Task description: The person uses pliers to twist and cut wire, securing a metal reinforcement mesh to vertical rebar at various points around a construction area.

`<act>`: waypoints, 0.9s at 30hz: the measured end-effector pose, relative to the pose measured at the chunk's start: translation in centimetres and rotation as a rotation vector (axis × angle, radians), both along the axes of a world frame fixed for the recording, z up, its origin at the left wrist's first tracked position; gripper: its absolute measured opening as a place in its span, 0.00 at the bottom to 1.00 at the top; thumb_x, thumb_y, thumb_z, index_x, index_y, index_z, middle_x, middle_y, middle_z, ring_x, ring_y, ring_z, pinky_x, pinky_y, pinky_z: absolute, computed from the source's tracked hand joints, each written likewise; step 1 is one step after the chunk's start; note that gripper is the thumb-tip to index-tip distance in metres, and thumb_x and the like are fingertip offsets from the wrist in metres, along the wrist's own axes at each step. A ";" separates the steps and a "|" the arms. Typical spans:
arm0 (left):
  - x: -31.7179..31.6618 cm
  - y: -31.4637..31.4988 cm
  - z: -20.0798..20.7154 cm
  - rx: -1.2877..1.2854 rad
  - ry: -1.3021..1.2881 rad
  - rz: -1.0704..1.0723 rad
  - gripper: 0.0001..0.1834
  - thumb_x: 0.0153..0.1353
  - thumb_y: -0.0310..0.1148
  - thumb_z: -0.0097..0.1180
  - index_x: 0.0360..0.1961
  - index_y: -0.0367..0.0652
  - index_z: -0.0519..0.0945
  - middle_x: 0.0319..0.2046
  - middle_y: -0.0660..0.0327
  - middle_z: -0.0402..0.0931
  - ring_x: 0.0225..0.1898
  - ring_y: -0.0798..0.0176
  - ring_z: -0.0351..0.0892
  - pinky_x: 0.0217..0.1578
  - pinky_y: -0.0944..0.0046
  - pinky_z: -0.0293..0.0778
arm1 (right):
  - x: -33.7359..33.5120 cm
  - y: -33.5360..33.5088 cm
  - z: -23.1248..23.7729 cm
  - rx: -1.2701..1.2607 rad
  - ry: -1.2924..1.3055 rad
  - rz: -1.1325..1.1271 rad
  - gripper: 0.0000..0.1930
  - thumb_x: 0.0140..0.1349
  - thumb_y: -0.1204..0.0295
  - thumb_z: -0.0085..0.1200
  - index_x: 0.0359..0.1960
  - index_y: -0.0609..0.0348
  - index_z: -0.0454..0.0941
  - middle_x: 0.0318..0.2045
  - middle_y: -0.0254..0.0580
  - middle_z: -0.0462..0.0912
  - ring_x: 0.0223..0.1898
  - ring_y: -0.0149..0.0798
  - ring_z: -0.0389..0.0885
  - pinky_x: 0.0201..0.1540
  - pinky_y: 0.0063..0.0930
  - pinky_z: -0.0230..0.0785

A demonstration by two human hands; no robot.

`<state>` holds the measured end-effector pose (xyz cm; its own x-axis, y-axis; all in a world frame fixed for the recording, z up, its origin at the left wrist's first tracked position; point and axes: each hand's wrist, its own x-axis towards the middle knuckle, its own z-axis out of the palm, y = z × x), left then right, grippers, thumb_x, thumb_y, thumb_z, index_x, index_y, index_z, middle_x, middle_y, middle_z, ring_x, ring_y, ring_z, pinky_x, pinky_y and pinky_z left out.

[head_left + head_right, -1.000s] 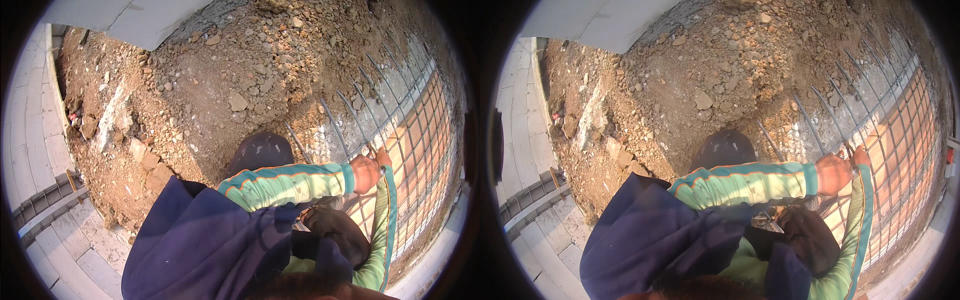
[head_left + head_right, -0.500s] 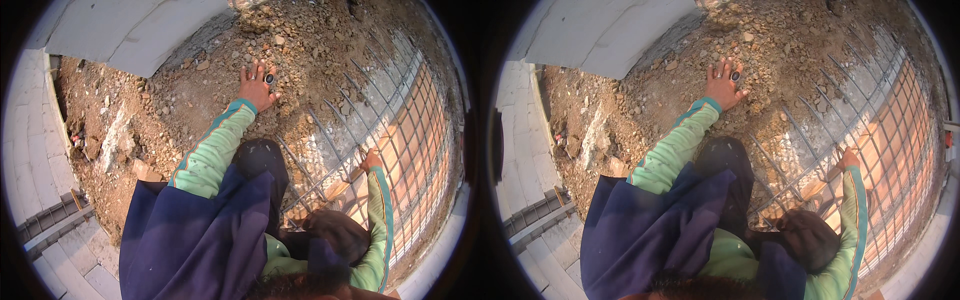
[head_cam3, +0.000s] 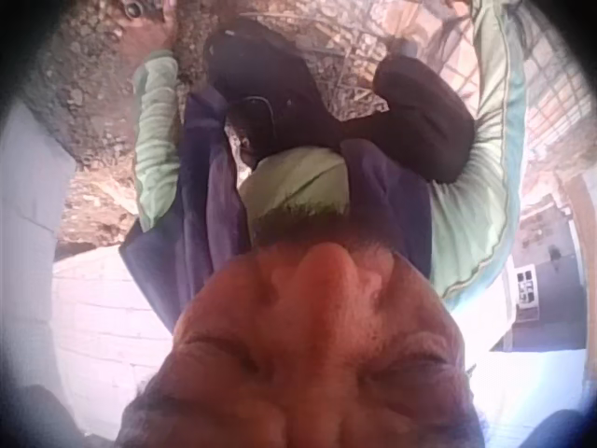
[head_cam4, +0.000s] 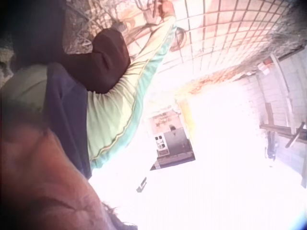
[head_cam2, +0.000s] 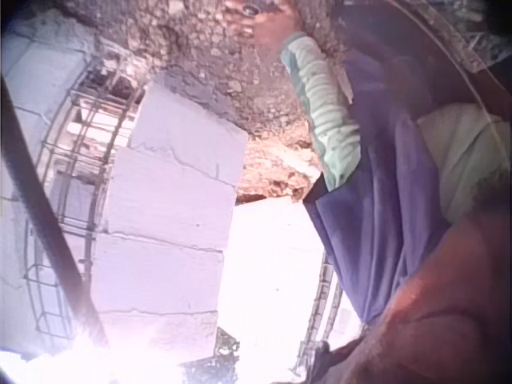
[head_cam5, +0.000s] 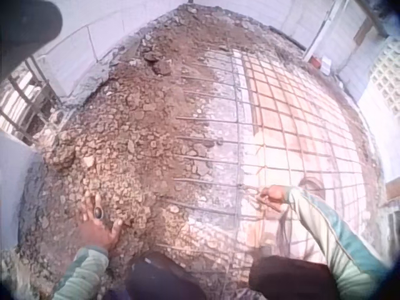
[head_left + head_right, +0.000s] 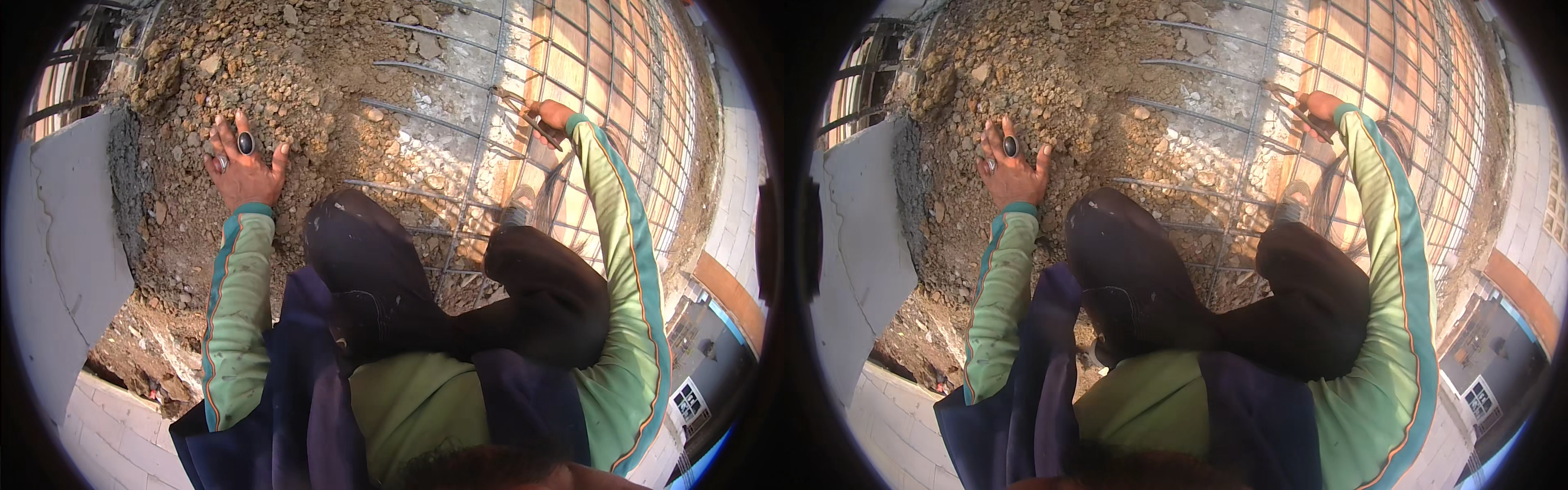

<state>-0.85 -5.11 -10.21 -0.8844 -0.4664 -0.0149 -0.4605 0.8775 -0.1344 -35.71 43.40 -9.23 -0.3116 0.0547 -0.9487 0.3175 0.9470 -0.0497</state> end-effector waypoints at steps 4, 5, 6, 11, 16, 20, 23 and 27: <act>-0.9 0.5 1.1 -0.027 0.031 -0.012 0.48 0.64 0.71 0.41 0.77 0.55 0.50 0.76 0.52 0.45 0.77 0.46 0.45 0.70 0.35 0.50 | 3.7 2.3 -0.6 -0.148 -0.025 -0.323 0.27 0.73 0.44 0.37 0.51 0.57 0.73 0.24 0.38 0.82 0.21 0.37 0.81 0.23 0.33 0.74; -0.9 0.6 1.5 -0.027 0.000 -0.007 0.49 0.63 0.70 0.43 0.77 0.53 0.53 0.76 0.50 0.47 0.77 0.46 0.45 0.71 0.36 0.49 | 3.8 1.7 0.1 -0.116 -0.001 -0.282 0.26 0.72 0.45 0.43 0.51 0.58 0.72 0.24 0.39 0.83 0.21 0.37 0.82 0.23 0.33 0.74; -0.8 0.5 1.6 -0.031 -0.020 -0.002 0.48 0.63 0.69 0.43 0.77 0.53 0.53 0.76 0.50 0.46 0.77 0.47 0.45 0.71 0.36 0.48 | 3.9 1.8 -0.9 -0.071 0.036 -0.048 0.26 0.68 0.48 0.50 0.52 0.59 0.72 0.24 0.40 0.83 0.21 0.38 0.82 0.24 0.32 0.74; -0.2 -0.4 0.7 -0.026 -0.002 -0.006 0.47 0.64 0.70 0.41 0.77 0.56 0.51 0.77 0.54 0.43 0.77 0.47 0.44 0.71 0.37 0.50 | 4.6 0.6 1.0 0.208 0.768 0.748 0.29 0.52 0.61 0.68 0.52 0.58 0.69 0.40 0.55 0.84 0.36 0.48 0.87 0.37 0.44 0.77; -0.7 0.3 0.7 -0.032 -0.015 -0.022 0.47 0.65 0.70 0.41 0.77 0.56 0.52 0.77 0.53 0.44 0.77 0.46 0.43 0.71 0.38 0.49 | 2.2 1.4 2.8 0.085 1.300 1.254 0.12 0.62 0.61 0.60 0.41 0.53 0.75 0.35 0.43 0.77 0.39 0.54 0.84 0.43 0.52 0.75; -0.8 0.5 0.9 -0.061 -0.077 -0.005 0.47 0.64 0.70 0.42 0.77 0.54 0.54 0.77 0.52 0.44 0.77 0.47 0.43 0.71 0.38 0.49 | 3.0 -2.0 3.4 0.151 0.997 1.164 0.10 0.66 0.62 0.53 0.42 0.52 0.78 0.31 0.44 0.81 0.37 0.51 0.84 0.44 0.50 0.74; -1.0 1.2 0.6 -0.020 -0.032 -0.021 0.47 0.64 0.69 0.43 0.76 0.51 0.55 0.76 0.50 0.46 0.77 0.44 0.43 0.70 0.37 0.49 | 1.6 2.3 0.4 -0.019 0.365 0.379 0.18 0.74 0.56 0.42 0.51 0.54 0.77 0.22 0.44 0.79 0.20 0.43 0.79 0.24 0.39 0.74; -0.7 0.5 2.0 0.065 -0.072 0.042 0.47 0.64 0.66 0.47 0.75 0.46 0.56 0.74 0.44 0.49 0.76 0.41 0.44 0.70 0.36 0.48 | 1.3 1.9 0.4 -0.120 0.220 0.183 0.18 0.70 0.57 0.44 0.52 0.52 0.76 0.20 0.41 0.77 0.13 0.37 0.74 0.13 0.33 0.68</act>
<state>-1.57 -4.66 -8.21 -0.8595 -0.4992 -0.1095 -0.4884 0.8654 -0.1119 -34.38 45.26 -8.81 -0.5046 -0.1297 -0.8536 0.1117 0.9705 -0.2135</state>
